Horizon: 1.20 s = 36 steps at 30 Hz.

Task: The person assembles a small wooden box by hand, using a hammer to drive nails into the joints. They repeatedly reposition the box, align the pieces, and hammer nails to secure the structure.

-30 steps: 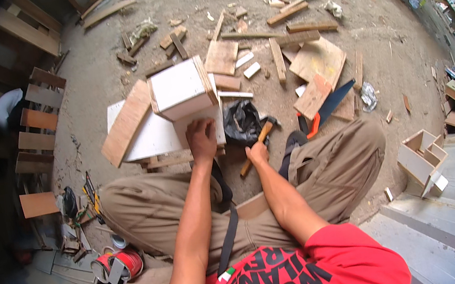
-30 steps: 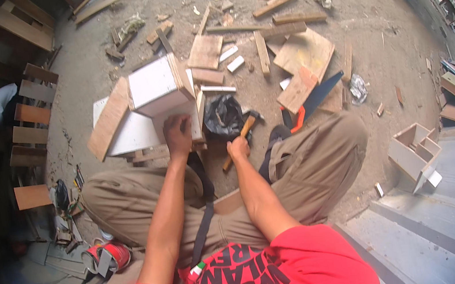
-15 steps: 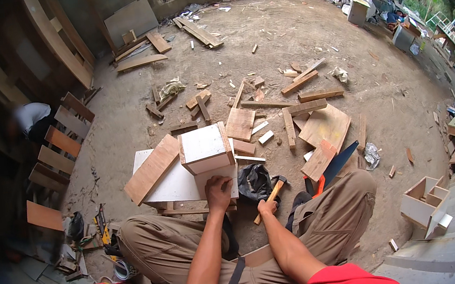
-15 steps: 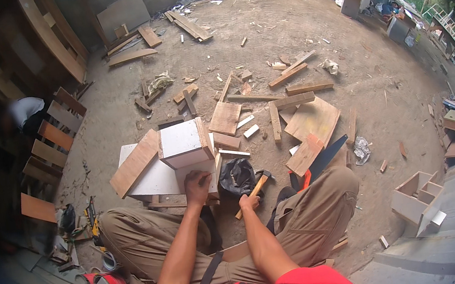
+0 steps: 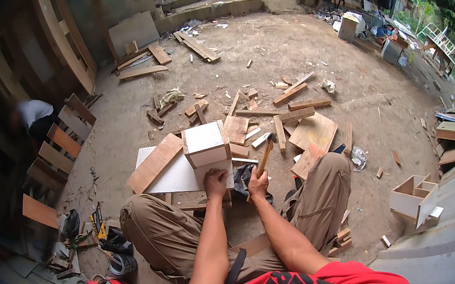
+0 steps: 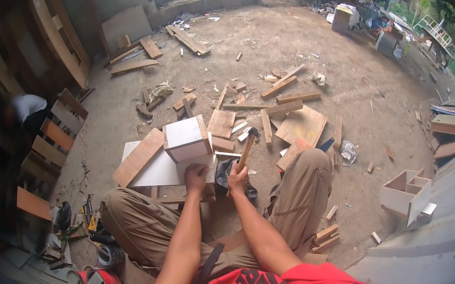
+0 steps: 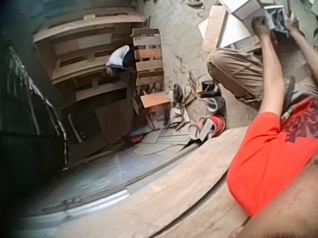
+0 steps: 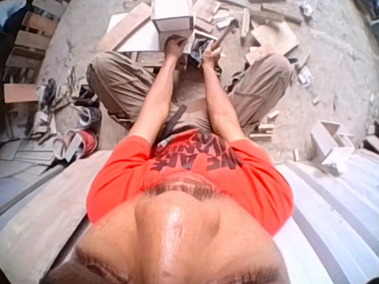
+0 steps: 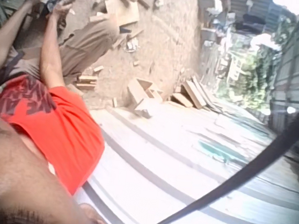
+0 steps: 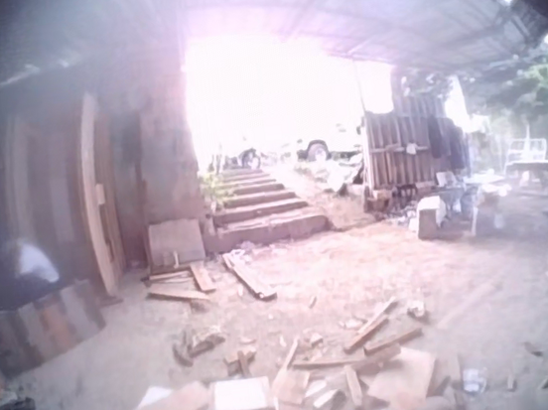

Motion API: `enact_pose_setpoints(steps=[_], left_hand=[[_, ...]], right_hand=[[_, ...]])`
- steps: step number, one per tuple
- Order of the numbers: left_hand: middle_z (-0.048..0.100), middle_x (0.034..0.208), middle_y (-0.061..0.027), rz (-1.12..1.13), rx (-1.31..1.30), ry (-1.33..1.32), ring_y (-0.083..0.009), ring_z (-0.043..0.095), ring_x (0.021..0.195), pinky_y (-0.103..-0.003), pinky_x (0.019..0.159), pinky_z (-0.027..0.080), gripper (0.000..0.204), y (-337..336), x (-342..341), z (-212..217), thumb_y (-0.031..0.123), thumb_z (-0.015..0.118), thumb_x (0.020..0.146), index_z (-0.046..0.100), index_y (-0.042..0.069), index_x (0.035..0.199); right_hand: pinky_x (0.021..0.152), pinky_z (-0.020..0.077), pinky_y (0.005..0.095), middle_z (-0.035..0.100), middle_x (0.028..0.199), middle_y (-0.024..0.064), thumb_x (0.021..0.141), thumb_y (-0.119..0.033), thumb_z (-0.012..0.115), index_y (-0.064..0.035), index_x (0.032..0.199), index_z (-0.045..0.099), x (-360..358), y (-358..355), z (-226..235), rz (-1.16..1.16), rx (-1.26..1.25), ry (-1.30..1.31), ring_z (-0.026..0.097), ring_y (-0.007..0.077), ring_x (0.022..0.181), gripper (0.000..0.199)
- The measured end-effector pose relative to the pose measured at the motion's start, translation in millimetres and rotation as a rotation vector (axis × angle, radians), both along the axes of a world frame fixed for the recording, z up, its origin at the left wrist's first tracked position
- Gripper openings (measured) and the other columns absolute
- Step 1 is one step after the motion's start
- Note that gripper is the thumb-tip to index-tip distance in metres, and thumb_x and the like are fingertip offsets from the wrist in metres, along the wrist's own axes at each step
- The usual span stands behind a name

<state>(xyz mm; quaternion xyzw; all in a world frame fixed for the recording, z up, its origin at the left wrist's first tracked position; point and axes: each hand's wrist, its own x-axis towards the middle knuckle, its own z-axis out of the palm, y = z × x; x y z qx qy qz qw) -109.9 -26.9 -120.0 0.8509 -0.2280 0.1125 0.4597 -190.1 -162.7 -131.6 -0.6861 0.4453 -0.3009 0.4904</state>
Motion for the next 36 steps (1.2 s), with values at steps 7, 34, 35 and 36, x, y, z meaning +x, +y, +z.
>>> enact_pose_setpoints(steps=[7, 34, 35, 36], left_hand=[[0.068, 0.087, -0.0112, -0.009, -0.011, -0.098, -0.0342, 0.064, 0.087, -0.044, 0.080, 0.052, 0.010, -7.8, -3.7, 12.1, 0.014, 0.076, 0.081, 0.077, 0.008, 0.089], [0.065, 0.095, -0.0068, -0.043, 0.086, -0.068, -0.0308, 0.060, 0.096, -0.044, 0.086, 0.046, 0.007, 4.8, -1.8, 10.4, 0.011, 0.072, 0.084, 0.071, 0.009, 0.090], [0.065, 0.095, -0.0068, -0.041, 0.082, -0.067, -0.0308, 0.060, 0.096, -0.044, 0.086, 0.046, 0.007, 4.3, -2.6, 11.7, 0.011, 0.072, 0.084, 0.071, 0.009, 0.091], [0.066, 0.095, -0.0083, -0.045, 0.077, -0.067, -0.0320, 0.061, 0.095, -0.044, 0.085, 0.047, 0.008, 4.1, -2.0, 13.3, 0.010, 0.073, 0.083, 0.071, 0.008, 0.091]], right_hand=[[0.060, 0.0503, 0.0427, 0.060, 0.070, 0.0131, 0.105, -0.051, 0.046, -0.0005, 0.101, 0.058, -37.3, -4.2, 26.9, 0.220, 0.104, 0.110, 0.064, 0.0283, 0.062, 0.052], [0.055, 0.0417, 0.0342, 0.051, 0.066, 0.0076, 0.108, -0.040, 0.049, 0.0007, 0.107, 0.058, -106.9, 53.5, 90.1, 0.525, 0.188, 0.202, 0.049, 0.0153, 0.058, 0.042], [0.055, 0.0421, 0.0350, 0.051, 0.065, 0.0088, 0.108, -0.040, 0.049, 0.0007, 0.107, 0.058, -107.4, 53.3, 89.1, 0.524, 0.179, 0.208, 0.049, 0.0163, 0.058, 0.042], [0.055, 0.0429, 0.0364, 0.052, 0.065, 0.0111, 0.107, -0.039, 0.049, 0.0009, 0.108, 0.058, -108.0, 53.3, 88.9, 0.529, 0.153, 0.211, 0.051, 0.0194, 0.057, 0.041]])
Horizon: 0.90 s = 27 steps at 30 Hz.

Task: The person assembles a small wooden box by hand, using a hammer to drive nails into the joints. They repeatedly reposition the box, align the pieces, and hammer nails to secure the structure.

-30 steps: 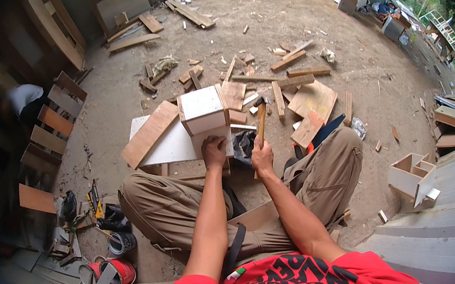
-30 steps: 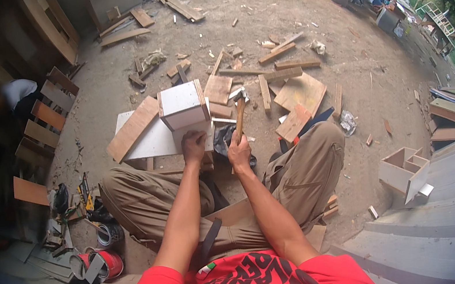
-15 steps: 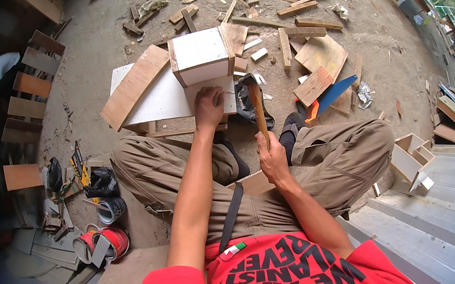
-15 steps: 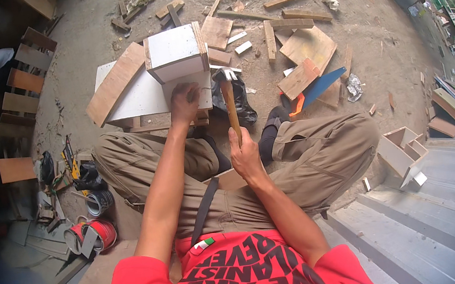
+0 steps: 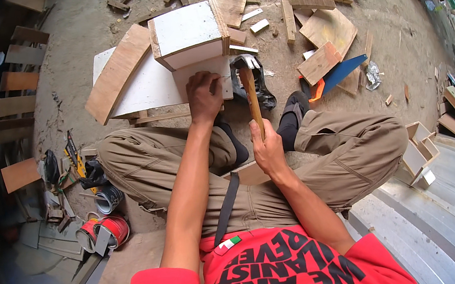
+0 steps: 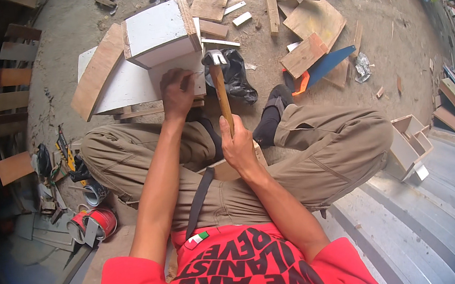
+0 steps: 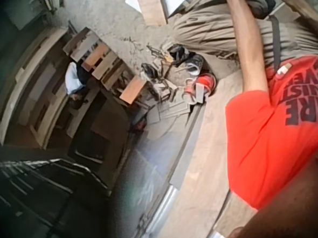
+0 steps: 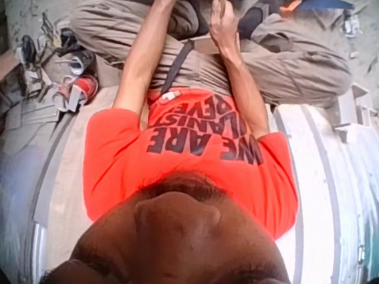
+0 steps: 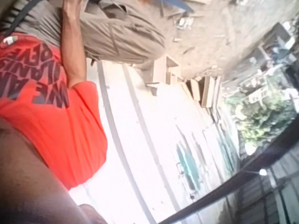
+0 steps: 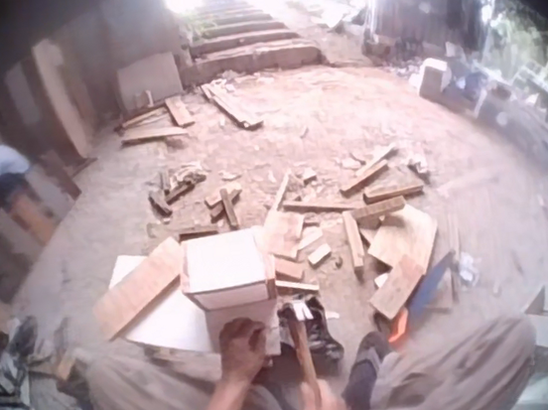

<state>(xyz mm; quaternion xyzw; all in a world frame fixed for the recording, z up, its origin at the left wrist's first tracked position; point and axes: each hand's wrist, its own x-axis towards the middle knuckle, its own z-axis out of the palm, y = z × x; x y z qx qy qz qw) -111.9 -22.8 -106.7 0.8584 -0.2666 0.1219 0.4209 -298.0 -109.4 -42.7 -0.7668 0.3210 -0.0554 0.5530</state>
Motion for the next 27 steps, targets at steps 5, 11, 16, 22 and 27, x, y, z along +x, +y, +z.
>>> enact_pose_setpoints(steps=[5, 11, 16, 22, 27], left_hand=[[0.069, 0.096, -0.0116, -0.008, -0.032, 0.020, -0.0342, 0.063, 0.094, -0.044, 0.083, 0.050, 0.012, 3.5, 0.1, -0.1, 0.003, 0.074, 0.080, 0.073, 0.005, 0.092], [0.068, 0.099, -0.0084, -0.044, -0.002, -0.072, -0.0318, 0.065, 0.093, -0.043, 0.086, 0.050, 0.014, 6.8, -2.8, -8.8, 0.007, 0.073, 0.080, 0.074, 0.007, 0.094], [0.068, 0.098, -0.0072, -0.045, 0.018, -0.151, -0.0301, 0.065, 0.097, -0.042, 0.090, 0.050, 0.013, 8.6, -6.6, -9.4, 0.007, 0.072, 0.082, 0.074, 0.007, 0.095], [0.067, 0.101, -0.0066, -0.056, 0.054, -0.177, -0.0294, 0.065, 0.098, -0.041, 0.091, 0.050, 0.014, 9.8, -8.1, -4.5, 0.009, 0.070, 0.084, 0.073, 0.007, 0.098], [0.067, 0.101, -0.0078, -0.081, 0.062, -0.219, -0.0294, 0.065, 0.098, -0.042, 0.091, 0.050, 0.018, 10.7, -7.2, -4.2, 0.008, 0.070, 0.083, 0.072, 0.007, 0.101]], right_hand=[[0.058, 0.0469, 0.0440, 0.059, 0.070, 0.0236, 0.107, -0.032, 0.051, 0.0011, 0.115, 0.057, -4.7, 2.7, 7.5, 0.064, -0.089, -0.013, 0.061, 0.0388, 0.060, 0.035], [0.062, 0.0493, 0.0470, 0.063, 0.077, 0.0284, 0.107, -0.029, 0.051, 0.0005, 0.118, 0.057, -9.4, 6.3, 12.6, 0.122, -0.101, 0.064, 0.067, 0.0465, 0.074, 0.032], [0.062, 0.0493, 0.0470, 0.064, 0.079, 0.0290, 0.107, -0.029, 0.051, 0.0014, 0.119, 0.056, -6.1, 7.0, 18.9, 0.103, -0.093, 0.078, 0.067, 0.0466, 0.074, 0.033], [0.062, 0.0492, 0.0470, 0.064, 0.079, 0.0285, 0.107, -0.028, 0.051, 0.0029, 0.118, 0.056, -5.4, 6.1, 19.6, 0.107, -0.064, 0.082, 0.067, 0.0459, 0.072, 0.034], [0.061, 0.0491, 0.0469, 0.063, 0.077, 0.0282, 0.106, -0.026, 0.052, 0.0031, 0.118, 0.055, -4.6, 6.8, 16.5, 0.125, -0.121, 0.029, 0.066, 0.0458, 0.072, 0.031]])
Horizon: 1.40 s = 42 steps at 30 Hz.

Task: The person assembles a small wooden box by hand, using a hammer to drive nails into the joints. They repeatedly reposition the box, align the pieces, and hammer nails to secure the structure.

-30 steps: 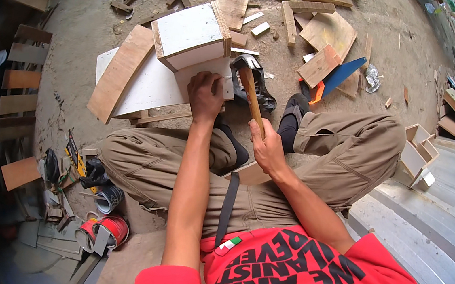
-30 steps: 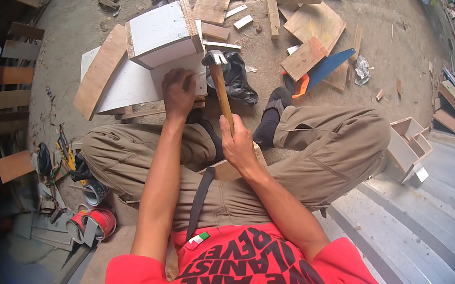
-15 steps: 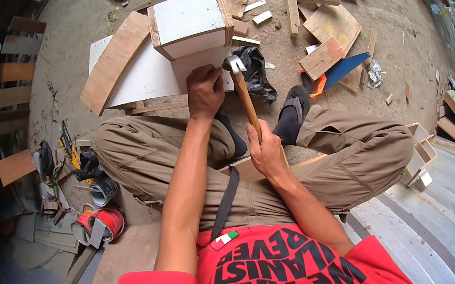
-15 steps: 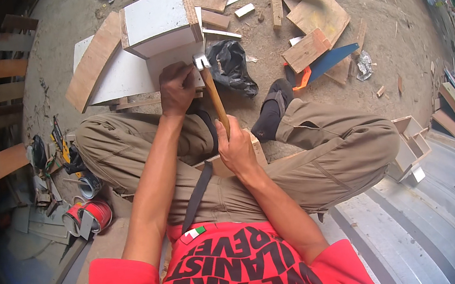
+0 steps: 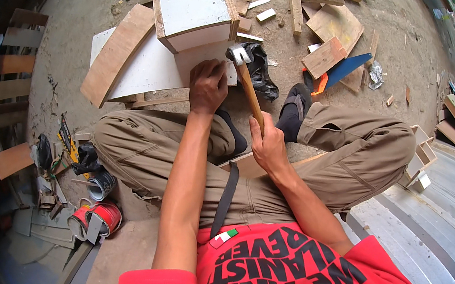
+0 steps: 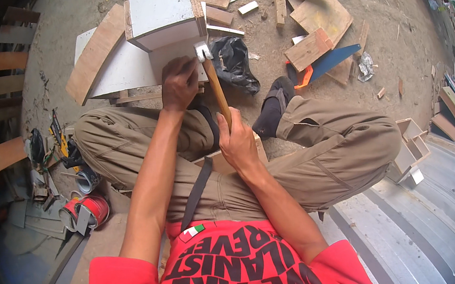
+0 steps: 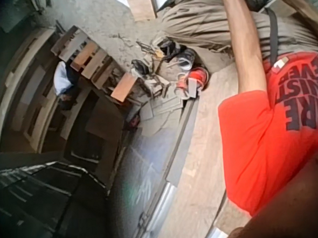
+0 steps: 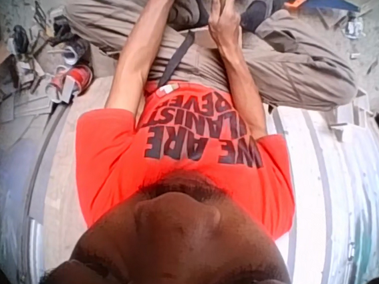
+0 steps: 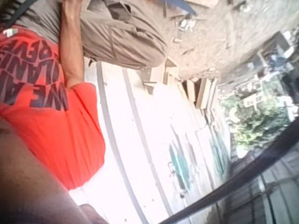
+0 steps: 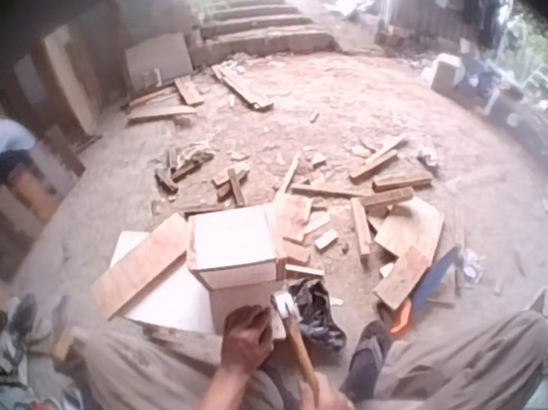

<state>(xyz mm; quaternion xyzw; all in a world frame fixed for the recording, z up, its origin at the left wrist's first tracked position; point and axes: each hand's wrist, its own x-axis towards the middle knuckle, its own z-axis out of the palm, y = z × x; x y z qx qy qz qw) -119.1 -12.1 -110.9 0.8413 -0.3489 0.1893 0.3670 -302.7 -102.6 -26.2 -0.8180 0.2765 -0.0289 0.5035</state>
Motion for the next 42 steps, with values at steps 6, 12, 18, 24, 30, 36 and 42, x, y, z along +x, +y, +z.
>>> enact_pose_setpoints(steps=[6, 12, 18, 24, 30, 36, 42], left_hand=[[0.067, 0.100, -0.0084, -0.004, -0.009, 0.012, -0.0295, 0.065, 0.098, -0.042, 0.091, 0.050, 0.017, 0.8, -0.1, 0.6, 0.007, 0.070, 0.083, 0.072, 0.006, 0.100], [0.068, 0.102, -0.0108, -0.009, -0.028, 0.027, -0.0333, 0.066, 0.097, -0.044, 0.090, 0.051, 0.019, 0.8, -0.3, -1.3, 0.005, 0.071, 0.083, 0.071, 0.006, 0.102], [0.068, 0.099, -0.0106, -0.015, -0.036, 0.026, -0.0334, 0.066, 0.096, -0.044, 0.089, 0.051, 0.018, 0.8, -0.5, 0.2, 0.004, 0.071, 0.082, 0.071, 0.005, 0.100], [0.068, 0.099, -0.0106, -0.024, -0.031, 0.020, -0.0329, 0.065, 0.096, -0.044, 0.089, 0.051, 0.020, 0.2, 2.0, -1.8, 0.004, 0.072, 0.081, 0.071, 0.006, 0.101], [0.067, 0.099, -0.0079, 0.008, -0.026, 0.002, -0.0301, 0.065, 0.097, -0.043, 0.090, 0.051, 0.016, -1.3, 0.1, -2.1, 0.007, 0.071, 0.082, 0.072, 0.006, 0.097], [0.068, 0.100, -0.0098, 0.012, -0.024, 0.027, -0.0322, 0.065, 0.097, -0.043, 0.089, 0.051, 0.018, -0.6, -1.6, 0.1, 0.005, 0.072, 0.082, 0.073, 0.006, 0.100], [0.068, 0.100, -0.0097, 0.015, -0.021, 0.025, -0.0324, 0.066, 0.097, -0.043, 0.089, 0.051, 0.017, -2.0, 0.2, -2.0, 0.005, 0.072, 0.081, 0.073, 0.006, 0.098]], right_hand=[[0.061, 0.0488, 0.0473, 0.063, 0.077, 0.0278, 0.106, -0.023, 0.052, 0.0025, 0.119, 0.055, -1.4, -0.1, -7.7, 0.016, -0.090, 0.035, 0.066, 0.0465, 0.072, 0.029], [0.062, 0.0490, 0.0490, 0.065, 0.081, 0.0292, 0.107, -0.026, 0.051, 0.0024, 0.120, 0.055, 1.3, 0.0, 0.3, 0.000, -0.083, -0.016, 0.067, 0.0483, 0.076, 0.032], [0.066, 0.0487, 0.0560, 0.065, 0.084, 0.0323, 0.106, -0.026, 0.051, 0.0025, 0.121, 0.053, 1.6, -0.6, -0.6, 0.020, -0.059, 0.029, 0.064, 0.0535, 0.080, 0.032], [0.063, 0.0490, 0.0510, 0.066, 0.083, 0.0306, 0.107, -0.027, 0.051, 0.0030, 0.121, 0.055, 1.1, -0.4, -5.9, 0.013, -0.101, 0.063, 0.066, 0.0496, 0.079, 0.033], [0.065, 0.0492, 0.0563, 0.066, 0.085, 0.0341, 0.105, -0.024, 0.052, 0.0051, 0.123, 0.052, 2.9, -0.8, -1.9, 0.000, -0.068, 0.001, 0.065, 0.0531, 0.080, 0.034], [0.063, 0.0501, 0.0485, 0.066, 0.084, 0.0293, 0.106, -0.026, 0.052, 0.0031, 0.122, 0.054, 0.1, 0.0, -10.2, -0.004, -0.110, 0.018, 0.068, 0.0476, 0.078, 0.033], [0.066, 0.0501, 0.0555, 0.067, 0.087, 0.0336, 0.105, -0.027, 0.052, 0.0035, 0.125, 0.051, 1.6, -2.1, -10.3, 0.012, -0.102, 0.093, 0.066, 0.0525, 0.081, 0.036]])
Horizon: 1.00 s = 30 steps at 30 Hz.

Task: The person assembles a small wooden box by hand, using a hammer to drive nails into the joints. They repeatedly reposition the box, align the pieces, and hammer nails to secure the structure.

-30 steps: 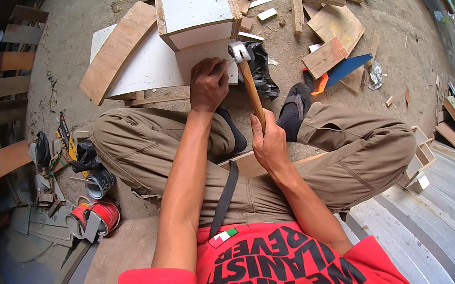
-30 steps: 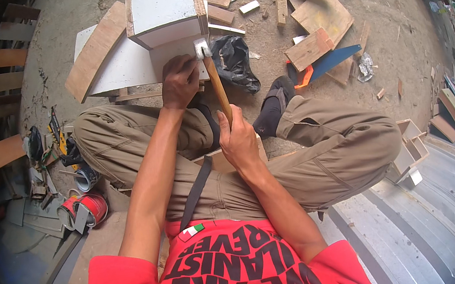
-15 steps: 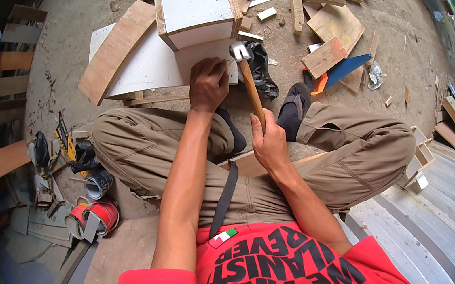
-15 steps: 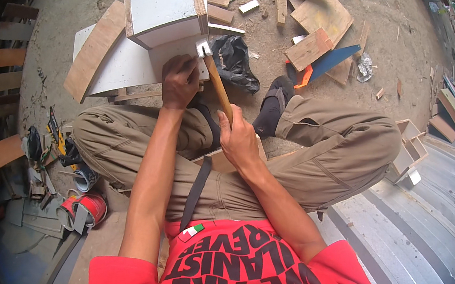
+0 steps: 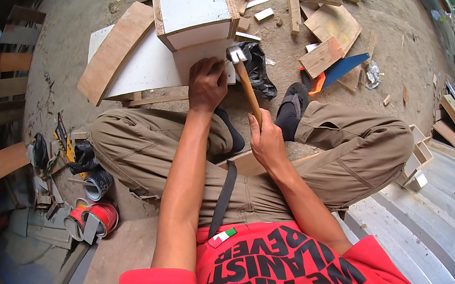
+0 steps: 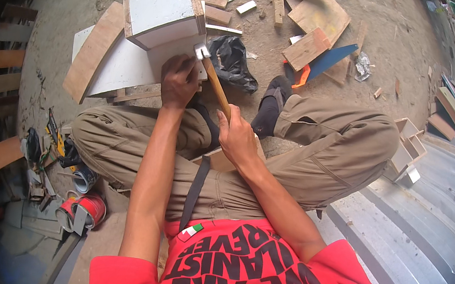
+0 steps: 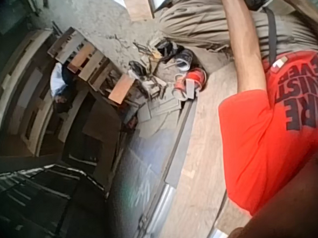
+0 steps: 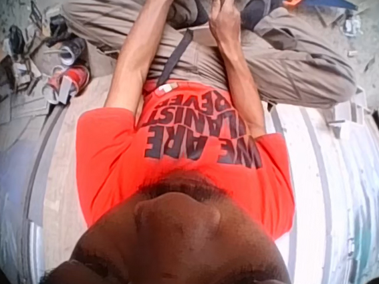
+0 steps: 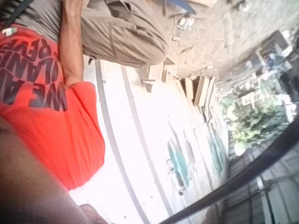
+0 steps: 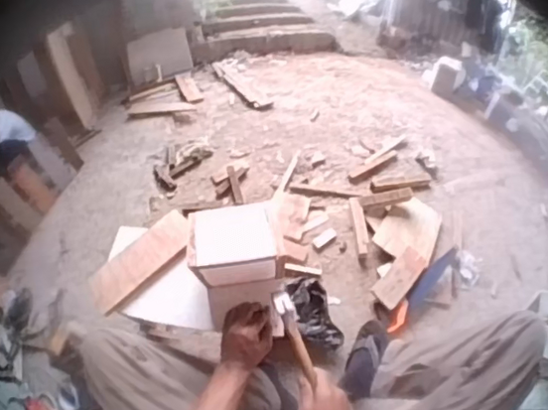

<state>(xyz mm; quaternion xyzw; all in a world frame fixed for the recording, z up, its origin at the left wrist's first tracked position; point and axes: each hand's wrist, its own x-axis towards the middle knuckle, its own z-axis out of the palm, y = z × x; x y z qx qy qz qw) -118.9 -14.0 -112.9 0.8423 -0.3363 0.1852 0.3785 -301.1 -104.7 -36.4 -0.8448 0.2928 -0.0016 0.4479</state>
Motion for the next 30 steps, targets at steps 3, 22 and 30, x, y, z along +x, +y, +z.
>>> enact_pose_setpoints(steps=[3, 22, 30], left_hand=[[0.068, 0.100, -0.0098, 0.008, -0.016, 0.004, -0.0325, 0.065, 0.097, -0.043, 0.089, 0.051, 0.016, 0.9, -2.2, -1.2, 0.006, 0.073, 0.081, 0.073, 0.006, 0.098], [0.069, 0.086, -0.0134, 0.155, -0.268, 0.500, -0.0223, 0.064, 0.074, -0.036, 0.069, 0.051, 0.016, -13.2, 3.3, 28.7, 0.012, 0.068, 0.091, 0.069, 0.000, 0.103], [0.060, 0.081, 0.0050, -0.024, -0.794, 1.394, -0.0040, 0.056, 0.074, -0.022, 0.071, 0.050, 0.027, 13.1, -60.5, 49.6, 0.016, 0.061, 0.101, 0.068, 0.002, 0.123]], right_hand=[[0.065, 0.0494, 0.0551, 0.066, 0.085, 0.0335, 0.106, -0.028, 0.051, 0.0040, 0.125, 0.052, -0.4, 0.0, 4.7, -0.038, 0.042, -0.017, 0.066, 0.0519, 0.080, 0.037], [0.063, 0.0488, 0.0423, 0.065, 0.076, 0.0181, 0.105, -0.033, 0.057, 0.0013, 0.113, 0.060, 8.6, 5.0, 13.5, -0.193, 0.107, -0.150, 0.065, 0.0302, 0.068, 0.035], [0.059, 0.0440, 0.0274, 0.063, 0.081, 0.0018, 0.093, -0.020, 0.076, -0.0026, 0.104, 0.059, 43.1, 3.5, 15.9, -0.233, 0.130, -0.466, 0.051, 0.0090, 0.061, 0.026]])
